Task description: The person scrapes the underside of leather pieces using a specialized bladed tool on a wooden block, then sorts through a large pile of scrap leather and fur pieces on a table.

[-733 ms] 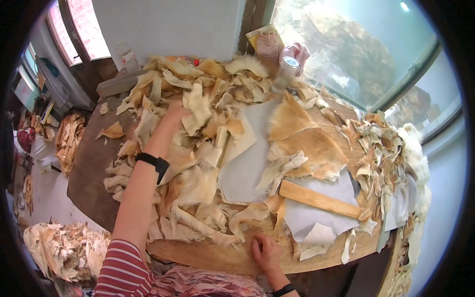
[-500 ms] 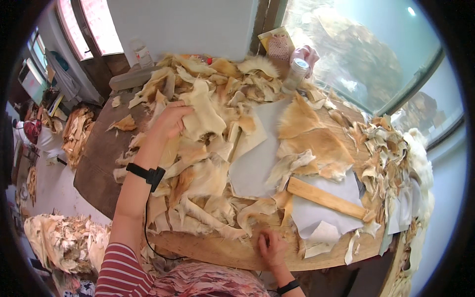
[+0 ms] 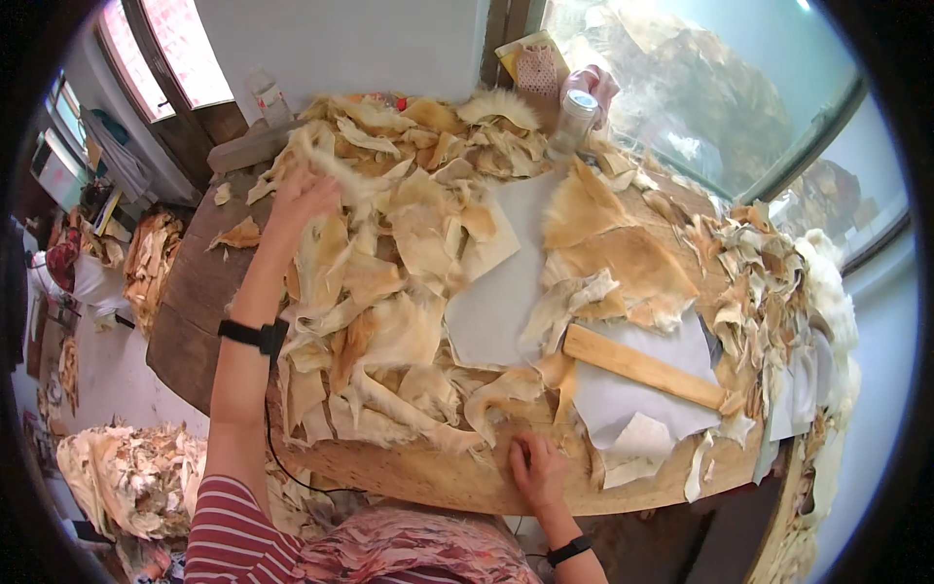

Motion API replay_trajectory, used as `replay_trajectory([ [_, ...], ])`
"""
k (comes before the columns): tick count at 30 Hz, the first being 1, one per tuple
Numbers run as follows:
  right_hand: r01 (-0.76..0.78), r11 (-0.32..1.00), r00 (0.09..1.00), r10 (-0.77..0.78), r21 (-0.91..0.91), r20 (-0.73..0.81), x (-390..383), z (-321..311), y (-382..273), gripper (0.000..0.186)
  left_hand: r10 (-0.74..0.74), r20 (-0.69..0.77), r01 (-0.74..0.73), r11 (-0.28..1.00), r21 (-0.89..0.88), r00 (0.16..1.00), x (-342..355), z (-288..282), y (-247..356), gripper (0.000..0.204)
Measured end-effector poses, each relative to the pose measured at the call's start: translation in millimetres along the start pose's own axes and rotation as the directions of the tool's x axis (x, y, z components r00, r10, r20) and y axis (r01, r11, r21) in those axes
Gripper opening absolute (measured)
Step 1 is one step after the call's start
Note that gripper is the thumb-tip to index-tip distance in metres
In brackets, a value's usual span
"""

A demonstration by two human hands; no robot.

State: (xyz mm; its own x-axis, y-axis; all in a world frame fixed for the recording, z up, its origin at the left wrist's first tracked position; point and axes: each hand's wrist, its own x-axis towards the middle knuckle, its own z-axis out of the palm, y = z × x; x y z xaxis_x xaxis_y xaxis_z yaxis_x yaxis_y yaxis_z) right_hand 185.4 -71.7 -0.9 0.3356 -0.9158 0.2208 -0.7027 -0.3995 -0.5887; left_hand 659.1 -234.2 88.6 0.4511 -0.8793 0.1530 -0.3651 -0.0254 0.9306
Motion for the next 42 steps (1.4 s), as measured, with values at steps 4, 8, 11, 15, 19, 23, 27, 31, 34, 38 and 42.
replay_trajectory([
  [4,-0.062,0.998,0.998,0.062,0.016,0.014,0,-1,-1,0.011,0.376,0.354,-0.511,0.712,0.481,0.856,-6,55,10,0.083],
  [8,-0.056,0.998,0.998,0.056,0.007,0.017,0,-1,1,0.011,0.427,0.572,-0.685,0.626,0.371,0.700,-24,89,-1,0.056],
  [11,-0.033,0.999,0.999,0.033,0.016,0.004,0,4,3,0.011,0.169,0.471,-0.202,0.979,0.020,0.866,-9,75,2,0.032],
  [15,-0.043,0.999,0.999,0.043,0.011,-0.006,2,1,0,0.010,-0.158,0.462,0.362,0.844,-0.395,0.873,-12,61,17,0.020],
  [19,-0.026,1.000,1.000,0.026,-0.008,-0.007,1,3,2,0.012,-0.154,0.537,0.437,0.777,-0.453,0.829,-24,48,18,0.019],
  [23,-0.016,1.000,1.000,0.016,-0.001,-0.005,1,4,2,0.011,-0.093,0.551,0.437,0.724,-0.534,0.829,-31,40,14,0.022],
  [27,-0.021,1.000,1.000,0.021,-0.005,-0.008,2,2,0,0.011,0.007,0.480,0.344,0.688,-0.639,0.877,-45,41,9,0.032],
  [31,-0.032,0.999,0.999,0.032,0.005,-0.018,3,2,-1,0.010,-0.205,0.298,0.352,0.706,-0.614,0.932,-33,41,-24,0.036],
  [34,-0.015,0.999,1.000,0.015,-0.030,-0.017,2,3,5,0.012,-0.267,-0.007,0.203,0.749,-0.630,0.964,-13,37,-11,0.033],
  [38,-0.036,0.999,0.999,0.036,-0.027,0.004,2,5,3,0.012,0.022,-0.474,-0.294,0.810,-0.508,0.880,36,44,-14,0.029],
  [42,-0.047,0.999,0.999,0.047,-0.012,0.002,2,3,3,0.010,0.136,0.107,-0.147,0.984,0.101,0.985,24,87,-17,0.022],
])
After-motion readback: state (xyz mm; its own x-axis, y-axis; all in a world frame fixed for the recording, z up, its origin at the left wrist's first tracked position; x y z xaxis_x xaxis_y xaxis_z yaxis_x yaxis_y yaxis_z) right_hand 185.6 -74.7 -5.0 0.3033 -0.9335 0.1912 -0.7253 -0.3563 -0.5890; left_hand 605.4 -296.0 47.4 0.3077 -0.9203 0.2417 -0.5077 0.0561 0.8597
